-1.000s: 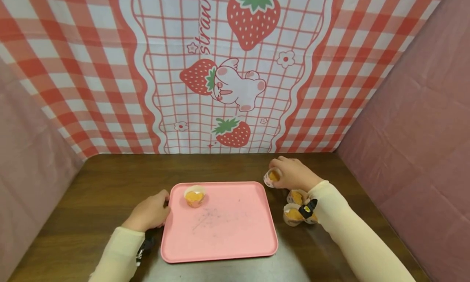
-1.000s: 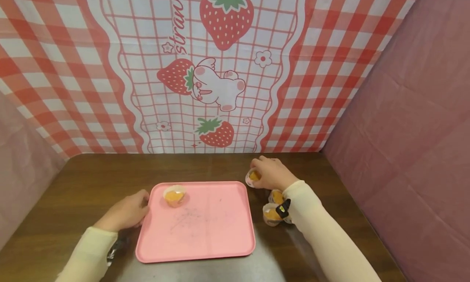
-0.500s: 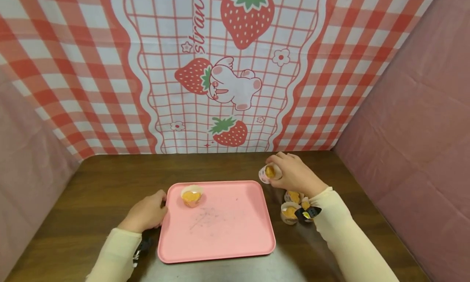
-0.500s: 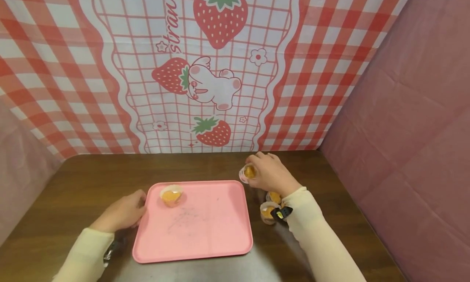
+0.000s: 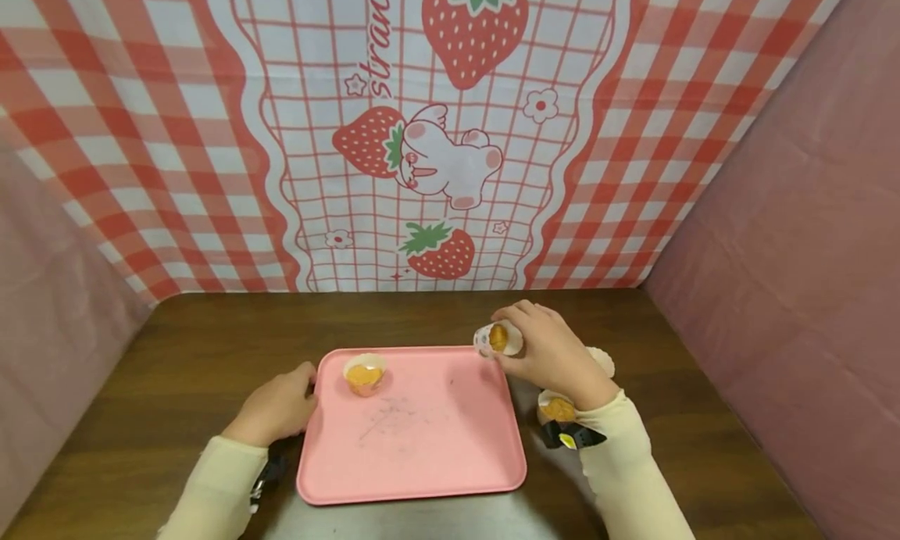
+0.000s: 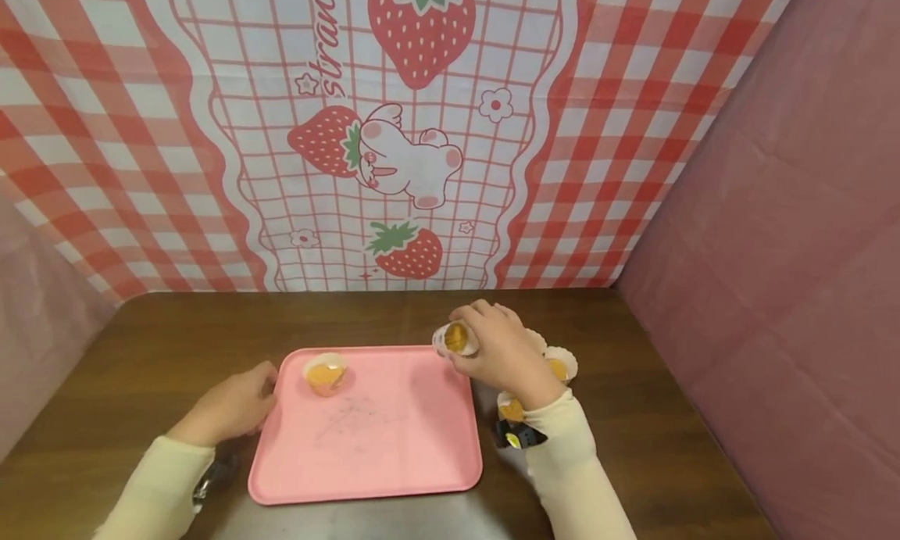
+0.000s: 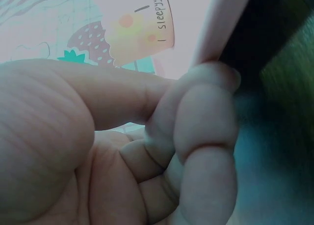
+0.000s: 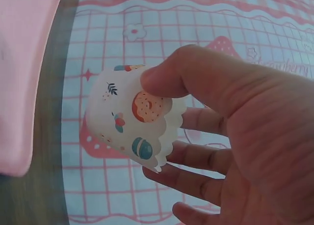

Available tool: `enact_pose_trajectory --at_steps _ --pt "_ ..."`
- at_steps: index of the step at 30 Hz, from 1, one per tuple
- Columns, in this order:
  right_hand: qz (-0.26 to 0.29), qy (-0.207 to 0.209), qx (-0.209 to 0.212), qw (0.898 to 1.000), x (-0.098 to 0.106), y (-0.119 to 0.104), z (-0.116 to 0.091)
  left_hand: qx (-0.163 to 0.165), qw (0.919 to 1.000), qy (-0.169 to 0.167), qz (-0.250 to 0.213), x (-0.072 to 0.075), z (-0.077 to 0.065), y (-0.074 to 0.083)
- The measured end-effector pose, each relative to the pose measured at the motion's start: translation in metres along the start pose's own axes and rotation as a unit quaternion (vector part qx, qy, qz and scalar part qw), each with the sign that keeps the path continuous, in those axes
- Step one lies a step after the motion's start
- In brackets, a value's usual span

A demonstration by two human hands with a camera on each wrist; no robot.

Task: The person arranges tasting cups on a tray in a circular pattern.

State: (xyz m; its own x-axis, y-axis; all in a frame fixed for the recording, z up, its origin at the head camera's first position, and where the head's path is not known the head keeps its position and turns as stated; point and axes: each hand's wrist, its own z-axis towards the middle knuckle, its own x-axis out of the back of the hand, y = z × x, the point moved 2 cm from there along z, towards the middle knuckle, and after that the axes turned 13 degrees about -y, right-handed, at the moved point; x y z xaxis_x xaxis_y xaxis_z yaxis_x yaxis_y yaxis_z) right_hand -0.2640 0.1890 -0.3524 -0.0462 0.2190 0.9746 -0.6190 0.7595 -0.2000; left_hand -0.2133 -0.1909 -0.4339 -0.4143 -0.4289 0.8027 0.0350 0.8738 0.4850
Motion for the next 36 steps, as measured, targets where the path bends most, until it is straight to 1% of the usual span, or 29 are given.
enact_pose_trajectory --at_steps 4,10,18,26,32,36 --pt "0.0 0.0 -0.004 1.0 -0.003 -0.005 0.001 0.002 1.0 -0.003 -0.009 -0.001 0.0 0.0" --pt "-0.012 -0.004 -0.02 1.0 0.002 -0.014 -0.007 -0.002 0.9997 -0.008 -0.021 -0.002 -0.001 0.002" --pt "-0.011 -0.003 -0.006 1.0 0.005 -0.023 -0.006 -0.004 0.9999 -0.004 -0.013 -0.001 -0.001 0.003" --pt "-0.013 0.006 0.0 1.0 0.004 -0.024 -0.006 0.007 1.0 -0.005 -0.003 0.0 -0.002 0.004" --pt "-0.017 -0.001 -0.007 1.0 0.004 -0.029 -0.006 0.012 0.9999 -0.005 0.001 -0.001 -0.001 0.004" --pt "-0.013 -0.006 0.002 1.0 0.005 -0.034 -0.007 0.011 0.9999 -0.003 0.0 0.0 -0.002 0.005"
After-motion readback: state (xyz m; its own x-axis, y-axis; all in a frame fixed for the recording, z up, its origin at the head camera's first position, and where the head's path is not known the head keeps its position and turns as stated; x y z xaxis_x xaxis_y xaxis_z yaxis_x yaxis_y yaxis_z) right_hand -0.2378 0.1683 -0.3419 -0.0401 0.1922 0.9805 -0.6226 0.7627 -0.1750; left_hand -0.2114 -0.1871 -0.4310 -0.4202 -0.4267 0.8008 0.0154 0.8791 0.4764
